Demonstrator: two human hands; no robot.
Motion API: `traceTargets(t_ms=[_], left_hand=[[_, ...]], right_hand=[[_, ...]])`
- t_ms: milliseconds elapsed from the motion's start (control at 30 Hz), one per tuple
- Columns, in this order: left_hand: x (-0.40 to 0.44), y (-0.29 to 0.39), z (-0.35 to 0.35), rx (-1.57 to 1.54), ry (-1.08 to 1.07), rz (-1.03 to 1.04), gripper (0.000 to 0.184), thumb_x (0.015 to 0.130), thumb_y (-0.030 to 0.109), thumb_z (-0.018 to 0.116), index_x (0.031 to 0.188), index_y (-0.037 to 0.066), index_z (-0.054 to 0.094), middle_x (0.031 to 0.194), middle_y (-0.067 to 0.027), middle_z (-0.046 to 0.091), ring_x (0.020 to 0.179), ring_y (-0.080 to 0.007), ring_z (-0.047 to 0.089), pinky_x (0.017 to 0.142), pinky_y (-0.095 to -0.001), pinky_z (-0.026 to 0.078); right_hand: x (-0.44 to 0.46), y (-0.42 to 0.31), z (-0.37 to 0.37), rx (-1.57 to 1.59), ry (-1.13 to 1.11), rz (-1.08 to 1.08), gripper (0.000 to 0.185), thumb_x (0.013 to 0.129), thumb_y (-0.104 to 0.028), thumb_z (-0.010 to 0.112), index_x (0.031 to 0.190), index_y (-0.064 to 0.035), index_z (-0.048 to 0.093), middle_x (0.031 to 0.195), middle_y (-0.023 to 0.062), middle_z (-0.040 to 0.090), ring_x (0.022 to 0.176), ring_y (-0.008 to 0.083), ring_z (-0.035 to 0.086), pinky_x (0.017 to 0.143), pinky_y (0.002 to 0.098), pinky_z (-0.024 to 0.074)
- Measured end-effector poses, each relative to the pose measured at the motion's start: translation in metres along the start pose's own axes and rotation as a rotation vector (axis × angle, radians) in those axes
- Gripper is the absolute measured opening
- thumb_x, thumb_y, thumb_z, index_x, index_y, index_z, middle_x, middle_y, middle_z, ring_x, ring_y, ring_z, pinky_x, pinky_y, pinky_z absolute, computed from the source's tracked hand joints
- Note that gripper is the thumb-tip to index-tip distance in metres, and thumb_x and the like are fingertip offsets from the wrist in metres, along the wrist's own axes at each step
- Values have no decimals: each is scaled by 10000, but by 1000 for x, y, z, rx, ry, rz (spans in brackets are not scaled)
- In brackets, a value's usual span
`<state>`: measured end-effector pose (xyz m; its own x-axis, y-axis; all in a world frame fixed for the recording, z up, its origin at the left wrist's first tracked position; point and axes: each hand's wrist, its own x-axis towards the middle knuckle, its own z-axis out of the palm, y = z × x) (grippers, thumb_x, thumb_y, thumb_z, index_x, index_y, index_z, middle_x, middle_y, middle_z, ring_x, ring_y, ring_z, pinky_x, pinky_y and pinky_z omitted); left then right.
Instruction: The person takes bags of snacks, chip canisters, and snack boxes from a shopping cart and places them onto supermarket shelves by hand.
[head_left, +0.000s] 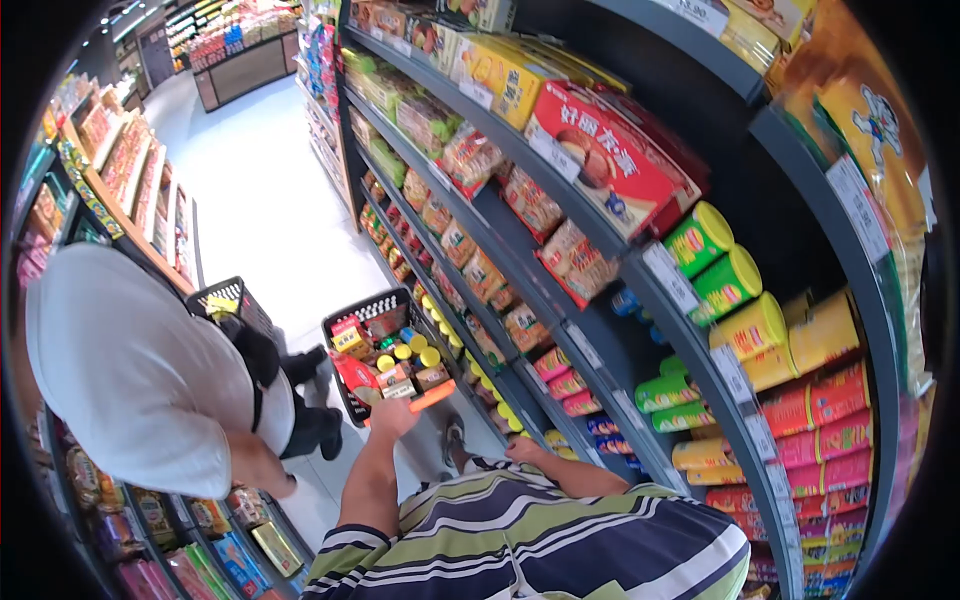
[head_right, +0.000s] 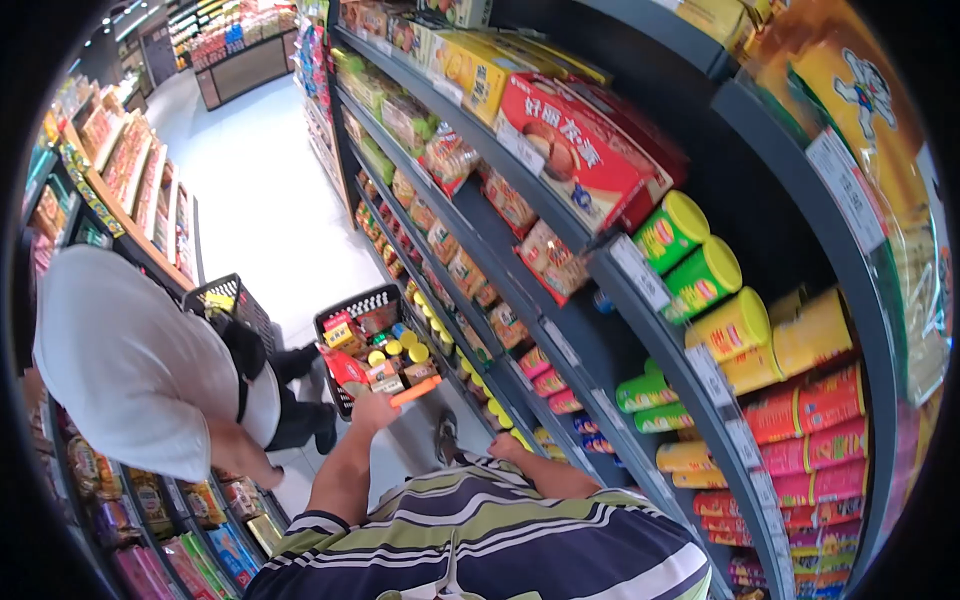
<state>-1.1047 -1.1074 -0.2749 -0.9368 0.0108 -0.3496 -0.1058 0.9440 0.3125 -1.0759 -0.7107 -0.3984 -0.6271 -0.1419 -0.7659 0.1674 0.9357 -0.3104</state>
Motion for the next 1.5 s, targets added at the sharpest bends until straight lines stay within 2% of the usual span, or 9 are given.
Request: traceTargets(t_ms=[100,467,700,800,933,1033,1133,1300,1500], left_hand=[[18,-9,-1,31,53,29,382,826,442,654,1013,133,780,970,-142,770,931,-342,741,843,-478,592],[76,-26,-34,-29,-102,-183,425,840,470,582,1017,138,781,1004,-139,769,972,-345,735,843,-482,584],[104,-35,-47,12,-41,-154,364,877,424,591,1004,144,786,985,-128,773,955,-339,743,810,-473,595],[119,-41,-51,11,-27,-157,365,875,434,607,1004,144,787,978,-128,772,941,-335,746,798,-471,598],[125,-36,-81,-8,-55,-224,372,865,449,622,997,143,786,973,-131,772,927,-337,748,796,-476,601],[143,-46,-90,-27,-46,-237,380,857,455,627,998,140,786,971,-133,772,926,-338,749,795,-476,603],[154,-58,-93,-43,-33,-229,384,867,446,612,998,129,784,954,-138,772,912,-346,751,788,-477,603],[180,-82,-96,-45,14,-205,384,886,426,594,994,108,780,930,-159,768,892,-357,752,783,-482,601],[203,-99,-112,-81,65,-212,382,881,410,626,995,76,772,938,-177,765,897,-371,749,794,-495,595]], right_hand=[[36,-11,-18,-11,66,-112,375,824,-389,758,1081,-120,803,1004,129,787,942,273,753,877,400,577],[95,-28,-74,124,109,-103,358,802,-401,783,1002,-107,818,870,116,784,770,230,761,774,374,594],[129,-24,-82,291,40,-71,269,817,-268,777,975,-53,803,787,67,756,677,162,720,664,325,575],[140,-37,-93,294,-37,50,374,801,-405,780,1044,-123,814,992,121,791,939,264,763,885,387,579],[158,-54,-100,209,-51,17,373,813,-412,772,1034,-114,815,924,104,791,865,234,764,820,377,583],[152,-78,-114,285,-25,-2,237,850,-285,775,930,-63,796,732,35,728,602,138,681,558,323,545],[160,-97,-116,292,10,10,233,849,-289,776,919,-68,798,748,46,741,593,141,686,542,321,541],[172,-117,-115,214,127,-55,306,802,-348,786,898,-58,799,856,111,780,790,238,747,774,397,591],[203,-152,-126,-109,46,-29,346,823,-380,699,861,-45,778,871,178,754,783,306,742,730,446,582]])
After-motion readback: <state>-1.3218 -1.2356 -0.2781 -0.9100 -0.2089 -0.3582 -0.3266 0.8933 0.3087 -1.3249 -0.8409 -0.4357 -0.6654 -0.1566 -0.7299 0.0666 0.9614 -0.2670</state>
